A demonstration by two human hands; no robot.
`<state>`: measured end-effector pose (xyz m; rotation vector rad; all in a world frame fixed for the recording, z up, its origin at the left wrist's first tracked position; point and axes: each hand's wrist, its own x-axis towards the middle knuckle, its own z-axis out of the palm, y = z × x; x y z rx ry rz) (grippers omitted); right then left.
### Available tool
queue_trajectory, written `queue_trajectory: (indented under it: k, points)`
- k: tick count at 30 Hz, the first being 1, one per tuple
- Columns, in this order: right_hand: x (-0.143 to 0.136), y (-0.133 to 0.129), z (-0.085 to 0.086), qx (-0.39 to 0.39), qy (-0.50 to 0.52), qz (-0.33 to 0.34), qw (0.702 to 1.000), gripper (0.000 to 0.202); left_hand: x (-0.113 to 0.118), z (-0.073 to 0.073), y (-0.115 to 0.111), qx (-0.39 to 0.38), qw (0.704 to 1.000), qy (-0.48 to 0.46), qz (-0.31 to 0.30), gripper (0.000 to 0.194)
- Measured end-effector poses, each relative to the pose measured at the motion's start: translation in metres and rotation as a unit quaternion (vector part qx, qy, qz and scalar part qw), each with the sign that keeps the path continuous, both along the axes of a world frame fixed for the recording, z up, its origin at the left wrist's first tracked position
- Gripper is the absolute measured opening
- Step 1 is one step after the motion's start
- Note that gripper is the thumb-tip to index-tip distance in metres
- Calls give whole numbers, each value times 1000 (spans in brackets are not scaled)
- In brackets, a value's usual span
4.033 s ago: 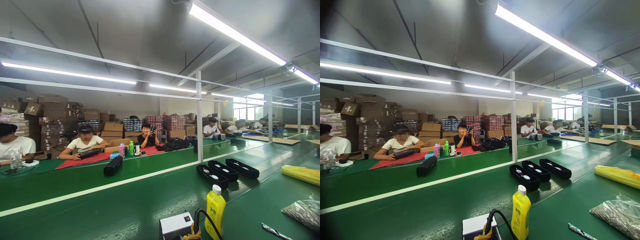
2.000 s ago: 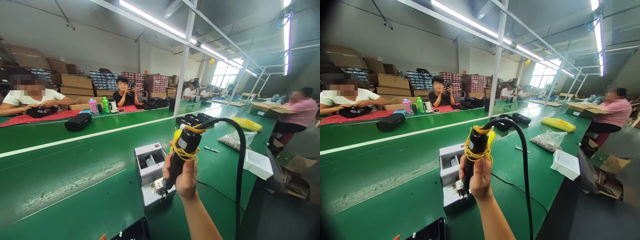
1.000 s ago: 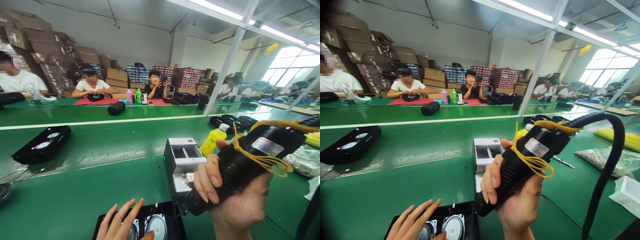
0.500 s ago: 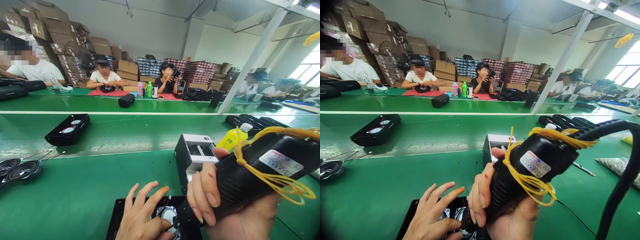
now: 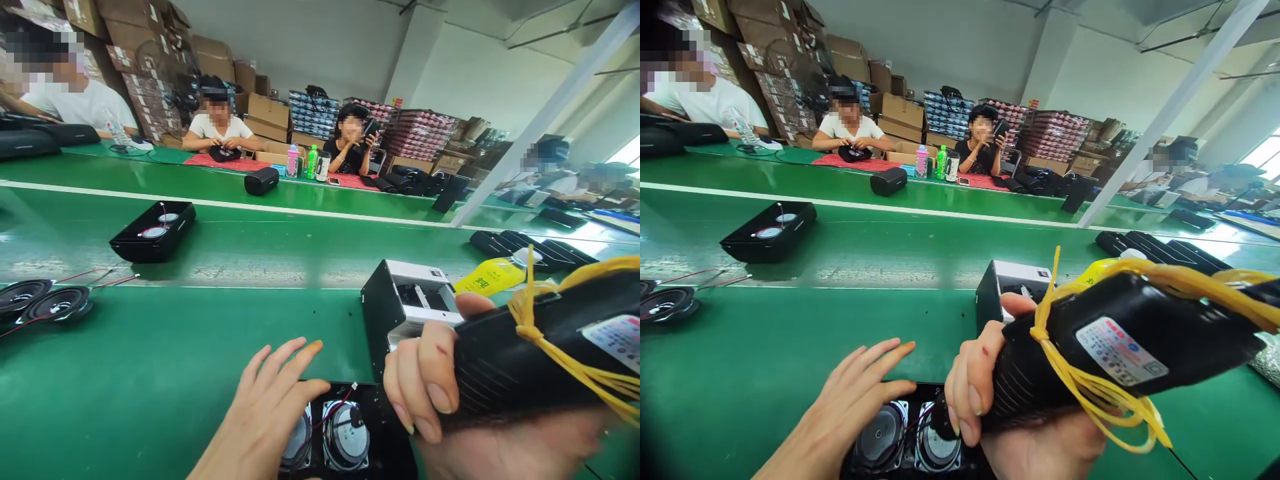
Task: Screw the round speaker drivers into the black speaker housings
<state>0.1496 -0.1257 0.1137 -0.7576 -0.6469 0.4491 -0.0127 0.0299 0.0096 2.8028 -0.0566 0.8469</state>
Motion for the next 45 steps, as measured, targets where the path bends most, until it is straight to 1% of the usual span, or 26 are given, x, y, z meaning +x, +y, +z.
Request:
queue_trajectory:
  k: [1, 2, 4, 5, 8, 10, 11, 14, 17, 20, 23, 27, 31, 35, 39, 45]
  points:
    - [0, 5, -1, -4, -8, -7, 1000, 49, -5, 1, 6, 20, 1000, 10, -16, 54]
    - [1, 10, -2, -5, -18, -8, 1000, 50, -10, 1, 10, 35, 999, 26, -26, 54]
    - [2, 20, -6, -5, -34, -3, 999, 55, -16, -5, 12, 46, 997, 56, -22, 39]
    - [2, 25, -8, -3, -40, 1, 999, 58, -17, -11, 10, 48, 997, 56, -13, 33]
    - [5, 34, -17, -6, -56, 10, 998, 60, -11, -29, -7, 63, 998, 0, 12, 36]
    - [6, 37, -21, -23, -88, 43, 995, 60, -4, -37, -19, 73, 997, -33, 22, 30]
    - [7, 38, -23, -32, -96, 53, 993, 60, -1, -39, -23, 75, 996, -40, 27, 26]
    - [7, 40, -28, -51, -93, 58, 993, 60, 3, -37, -29, 84, 995, -37, 32, 22]
    - [4, 44, -30, -62, -77, 41, 994, 62, 1, -36, -29, 86, 995, -30, 33, 28]
    - [2, 47, -32, -67, -57, 18, 996, 63, 0, -39, -29, 79, 996, -30, 30, 31]
    - [2, 47, -34, -72, -58, 20, 996, 63, -1, -42, -30, 70, 996, -43, 33, 28]
    - [5, 46, -36, -83, -80, 55, 992, 62, 0, -43, -30, 71, 996, -48, 33, 31]
    - [6, 46, -38, -80, -73, 46, 993, 64, 2, -43, -30, 72, 995, -51, 35, 31]
    - [8, 43, -43, -86, -96, 73, 989, 65, 4, -45, -31, 62, 995, -61, 39, 27]
    - [8, 39, -50, -83, -96, 86, 988, 65, 5, -47, -31, 67, 995, -62, 40, 29]
    - [3, 39, -55, -87, -88, 133, 983, 56, 4, -46, -26, 75, 995, -51, 28, 28]
